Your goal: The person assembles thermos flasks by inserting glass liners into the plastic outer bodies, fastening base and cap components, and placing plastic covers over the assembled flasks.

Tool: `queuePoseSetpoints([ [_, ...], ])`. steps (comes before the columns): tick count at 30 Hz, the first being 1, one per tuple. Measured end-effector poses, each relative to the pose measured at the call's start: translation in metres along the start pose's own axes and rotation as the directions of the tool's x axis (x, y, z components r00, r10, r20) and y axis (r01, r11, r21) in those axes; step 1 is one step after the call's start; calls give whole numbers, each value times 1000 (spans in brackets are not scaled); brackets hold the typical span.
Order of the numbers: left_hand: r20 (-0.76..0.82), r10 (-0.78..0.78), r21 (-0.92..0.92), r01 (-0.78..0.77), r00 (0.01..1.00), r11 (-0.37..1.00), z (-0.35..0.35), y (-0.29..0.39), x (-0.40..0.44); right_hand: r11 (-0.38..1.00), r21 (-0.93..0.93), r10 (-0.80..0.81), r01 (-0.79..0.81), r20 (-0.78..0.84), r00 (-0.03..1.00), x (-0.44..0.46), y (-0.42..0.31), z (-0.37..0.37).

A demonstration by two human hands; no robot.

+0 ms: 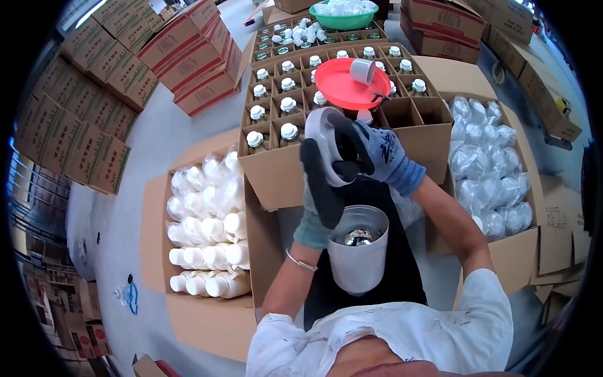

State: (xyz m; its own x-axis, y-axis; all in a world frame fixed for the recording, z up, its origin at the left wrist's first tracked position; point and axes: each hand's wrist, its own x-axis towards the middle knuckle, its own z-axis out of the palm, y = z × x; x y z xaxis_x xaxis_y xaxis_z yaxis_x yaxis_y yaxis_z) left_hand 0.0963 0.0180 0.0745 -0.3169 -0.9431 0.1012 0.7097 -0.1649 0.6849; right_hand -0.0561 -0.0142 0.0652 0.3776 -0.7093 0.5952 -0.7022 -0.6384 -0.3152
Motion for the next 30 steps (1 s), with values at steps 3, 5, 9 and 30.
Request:
queuePoseSetpoints([
  [3,54,89,409,-103,995,907,-6,-1,-2,955,272,160,-122,-125,979,-6,-8,12],
  [5,272,303,770,-395,913,500,-11,-6,1,848,496,281,-184,-128,951,-14,-17,14],
  [9,590,307,801,-590,747,-103,-21,1,6,416,889,345,-194,43,938,-40,-12,34],
  [30,510,-477,858,-460,715,227,-53,14,-52,580,708,292,-403,281,914,-136,-14,31],
])
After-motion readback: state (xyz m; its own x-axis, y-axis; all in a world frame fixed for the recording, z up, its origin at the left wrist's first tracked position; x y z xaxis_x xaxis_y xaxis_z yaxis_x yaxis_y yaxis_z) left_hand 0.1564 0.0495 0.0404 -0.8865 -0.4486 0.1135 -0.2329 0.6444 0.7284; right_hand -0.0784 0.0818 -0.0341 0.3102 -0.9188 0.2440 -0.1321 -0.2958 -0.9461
